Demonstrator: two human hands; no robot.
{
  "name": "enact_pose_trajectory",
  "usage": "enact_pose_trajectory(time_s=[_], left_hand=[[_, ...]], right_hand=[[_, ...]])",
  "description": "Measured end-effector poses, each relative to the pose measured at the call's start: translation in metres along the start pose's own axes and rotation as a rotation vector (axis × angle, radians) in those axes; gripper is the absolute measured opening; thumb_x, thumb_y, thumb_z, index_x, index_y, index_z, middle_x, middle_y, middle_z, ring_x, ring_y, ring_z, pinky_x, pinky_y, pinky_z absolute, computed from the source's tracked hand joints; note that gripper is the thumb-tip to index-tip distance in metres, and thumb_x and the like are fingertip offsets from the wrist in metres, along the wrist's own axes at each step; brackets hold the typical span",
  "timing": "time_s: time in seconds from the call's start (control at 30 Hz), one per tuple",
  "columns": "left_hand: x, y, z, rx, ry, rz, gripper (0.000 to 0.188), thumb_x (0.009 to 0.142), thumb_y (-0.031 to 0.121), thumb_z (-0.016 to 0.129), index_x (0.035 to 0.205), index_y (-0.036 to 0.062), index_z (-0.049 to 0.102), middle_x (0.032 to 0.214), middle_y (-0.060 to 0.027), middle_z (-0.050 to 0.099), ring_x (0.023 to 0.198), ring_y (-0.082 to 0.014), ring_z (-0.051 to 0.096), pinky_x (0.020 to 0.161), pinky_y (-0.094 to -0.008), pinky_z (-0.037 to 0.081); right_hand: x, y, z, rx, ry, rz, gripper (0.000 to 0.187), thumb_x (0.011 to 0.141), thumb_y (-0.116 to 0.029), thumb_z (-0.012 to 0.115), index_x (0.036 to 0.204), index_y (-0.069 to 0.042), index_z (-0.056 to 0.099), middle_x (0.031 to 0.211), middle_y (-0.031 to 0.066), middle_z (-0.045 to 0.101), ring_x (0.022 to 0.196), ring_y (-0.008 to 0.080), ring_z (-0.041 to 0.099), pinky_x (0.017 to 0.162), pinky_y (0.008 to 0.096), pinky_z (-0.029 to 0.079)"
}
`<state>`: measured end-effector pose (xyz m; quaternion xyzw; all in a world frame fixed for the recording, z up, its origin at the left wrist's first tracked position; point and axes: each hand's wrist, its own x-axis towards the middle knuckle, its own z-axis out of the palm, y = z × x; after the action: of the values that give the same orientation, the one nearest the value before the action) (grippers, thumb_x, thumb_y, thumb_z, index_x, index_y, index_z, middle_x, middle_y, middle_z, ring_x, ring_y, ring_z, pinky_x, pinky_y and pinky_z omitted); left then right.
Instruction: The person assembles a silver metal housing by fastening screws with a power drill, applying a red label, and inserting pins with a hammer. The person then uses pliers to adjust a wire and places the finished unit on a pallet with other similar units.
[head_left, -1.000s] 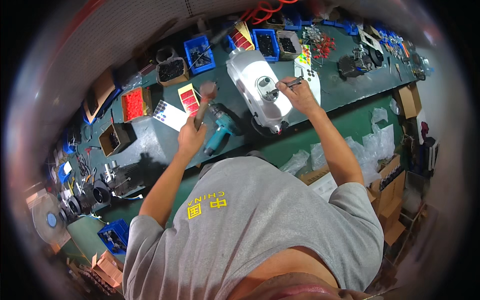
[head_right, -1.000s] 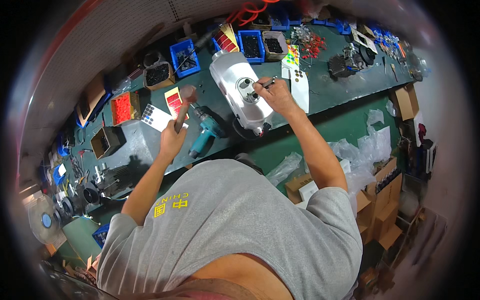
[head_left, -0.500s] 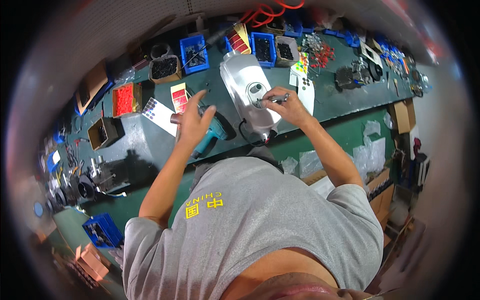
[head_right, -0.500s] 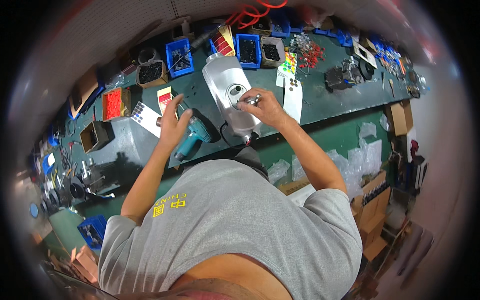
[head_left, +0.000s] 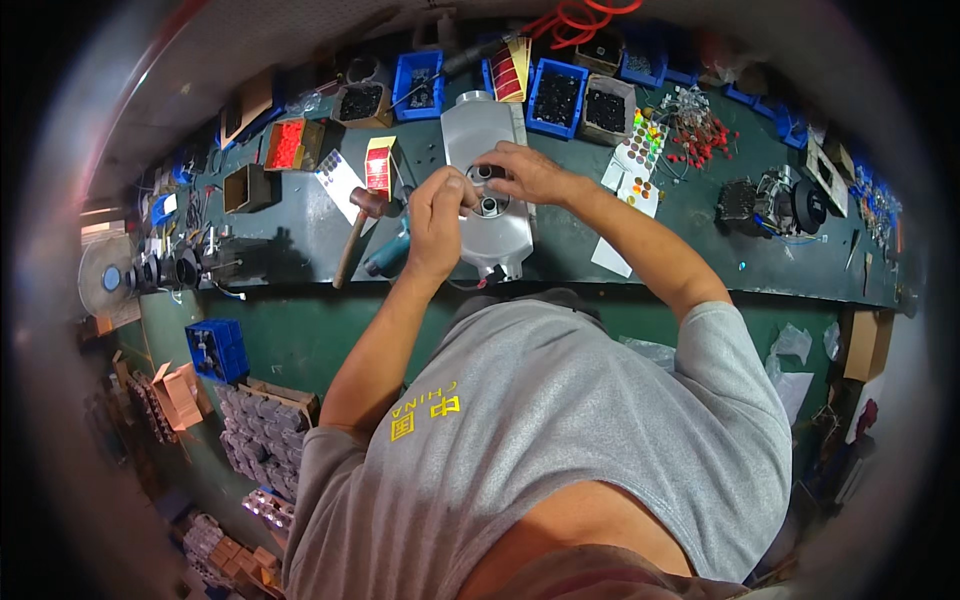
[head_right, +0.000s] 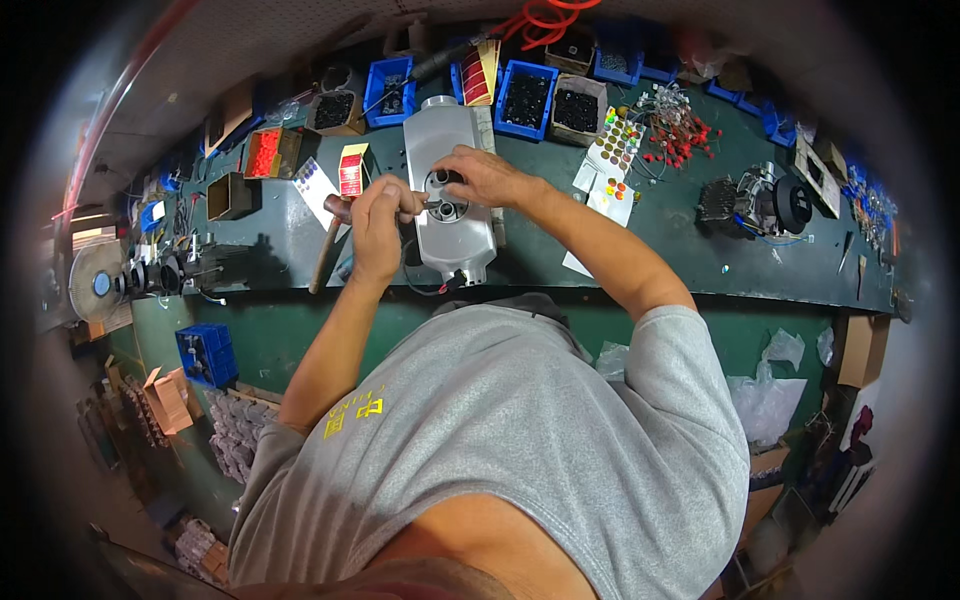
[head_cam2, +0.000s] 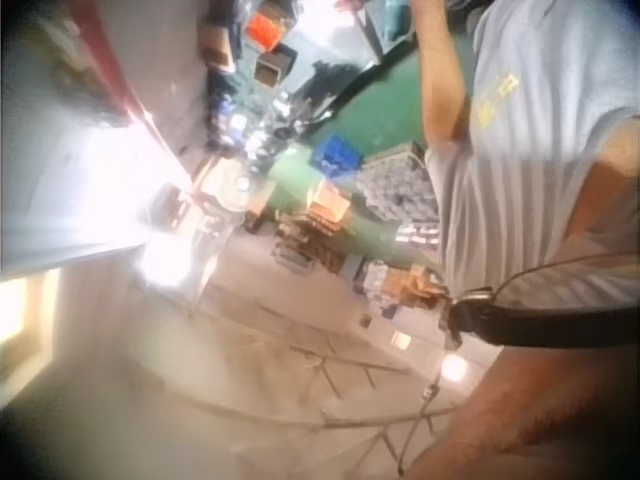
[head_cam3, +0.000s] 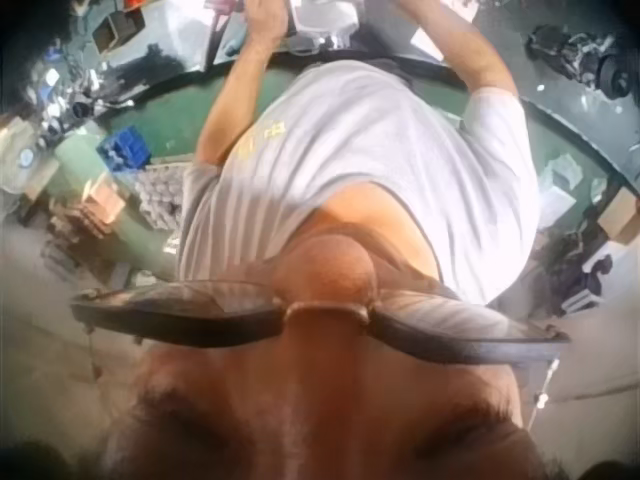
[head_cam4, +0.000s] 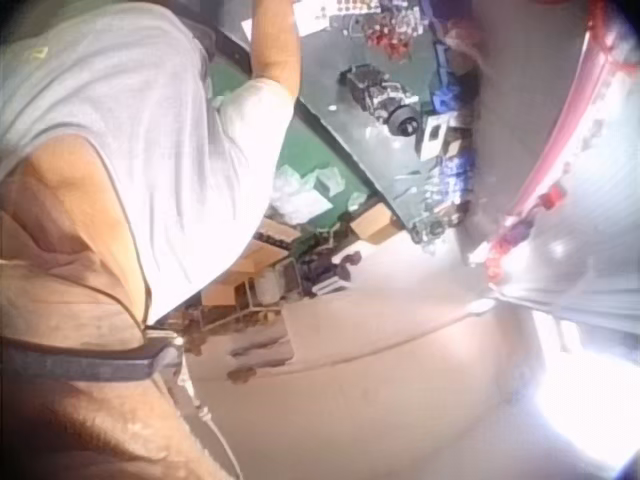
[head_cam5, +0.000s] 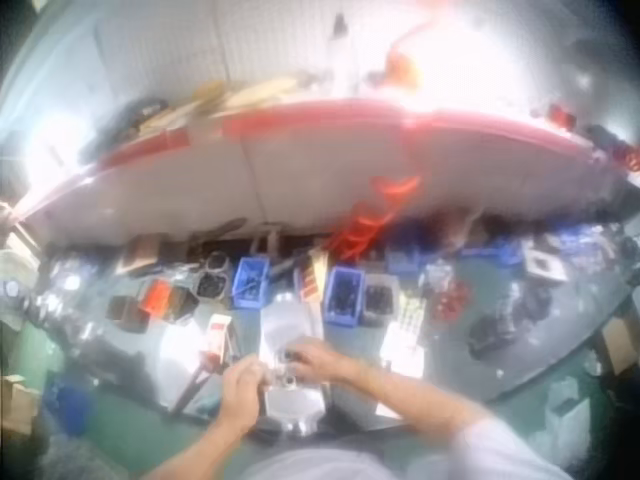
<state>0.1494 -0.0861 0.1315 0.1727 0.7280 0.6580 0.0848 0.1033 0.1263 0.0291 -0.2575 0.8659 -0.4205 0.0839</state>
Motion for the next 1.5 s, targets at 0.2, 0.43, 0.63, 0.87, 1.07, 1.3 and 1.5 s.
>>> enact_pose_trajectory(time_s=[0.2,0.43,0.63,0.87,1.07,1.3,1.5], left_hand=[[0.001,0.018,0.007,0.112,-0.001,-0.085,0.041,0.105,0.023,0.039,0.096,-0.0053,0.068,0.083,-0.0102,0.066,0.077,-0.0172,0.06,0.077,-0.0349,0.051],[0.011,0.069,-0.007,0.421,-0.248,-0.768,0.044,0.102,0.02,0.045,0.134,-0.0048,0.059,0.097,-0.0099,0.067,0.077,-0.0168,0.063,0.071,-0.0307,0.058],[0.059,0.09,0.003,0.226,-0.341,-1.318,0.057,0.098,0.014,0.051,0.154,0.0074,0.042,0.1,-0.0089,0.067,0.072,-0.0112,0.059,0.062,-0.0307,0.056],[0.071,0.066,0.002,0.024,-0.199,-1.508,0.053,0.102,0.011,0.049,0.154,0.0125,0.042,0.088,-0.0047,0.061,0.06,-0.0058,0.049,0.046,-0.0195,0.038],[0.074,0.057,0.022,0.103,-0.081,-1.567,0.05,0.104,0.014,0.046,0.153,0.0131,0.043,0.078,0.0004,0.052,0.055,-0.0045,0.039,0.042,-0.0184,0.028],[0.061,0.055,0.05,0.298,0.005,-1.487,0.045,0.105,0.015,0.044,0.15,0.0149,0.051,0.074,0.0021,0.048,0.054,-0.0055,0.036,0.042,-0.0231,0.027],[0.056,0.058,0.069,0.348,0.066,-1.425,0.045,0.105,0.014,0.044,0.15,0.0152,0.051,0.072,0.0012,0.048,0.052,-0.006,0.036,0.042,-0.0248,0.027]], right_hand=[[0.012,0.005,-0.006,-0.095,-0.108,-0.023,0.036,0.093,-0.022,0.071,0.126,-0.009,0.065,0.115,0.0144,0.062,0.109,0.0361,0.063,0.093,0.0442,0.052],[0.021,0.029,-0.007,-0.036,-0.13,-0.169,0.034,0.092,-0.028,0.07,0.117,-0.004,0.066,0.114,0.0157,0.066,0.11,0.0362,0.064,0.095,0.0464,0.052],[0.027,0.042,0.003,-0.035,-0.083,-0.261,0.032,0.094,-0.03,0.066,0.11,-0.003,0.065,0.11,0.016,0.067,0.108,0.0368,0.065,0.092,0.0472,0.054],[0.027,0.047,0.004,-0.022,-0.108,-0.225,0.03,0.095,-0.031,0.067,0.104,-0.003,0.063,0.106,0.0159,0.067,0.105,0.0366,0.067,0.087,0.0492,0.056],[0.025,0.046,-0.001,0.005,-0.124,-0.195,0.028,0.094,-0.03,0.067,0.102,-0.004,0.063,0.104,0.0158,0.067,0.103,0.0361,0.068,0.086,0.0479,0.056],[0.024,0.05,0.003,0.037,-0.078,-0.19,0.028,0.094,-0.03,0.068,0.101,-0.003,0.064,0.102,0.0177,0.067,0.098,0.0364,0.07,0.081,0.0463,0.059],[0.02,0.047,0.0,0.057,-0.087,-0.178,0.028,0.095,-0.03,0.067,0.102,-0.003,0.065,0.101,0.0168,0.067,0.098,0.0366,0.07,0.082,0.0464,0.059]])
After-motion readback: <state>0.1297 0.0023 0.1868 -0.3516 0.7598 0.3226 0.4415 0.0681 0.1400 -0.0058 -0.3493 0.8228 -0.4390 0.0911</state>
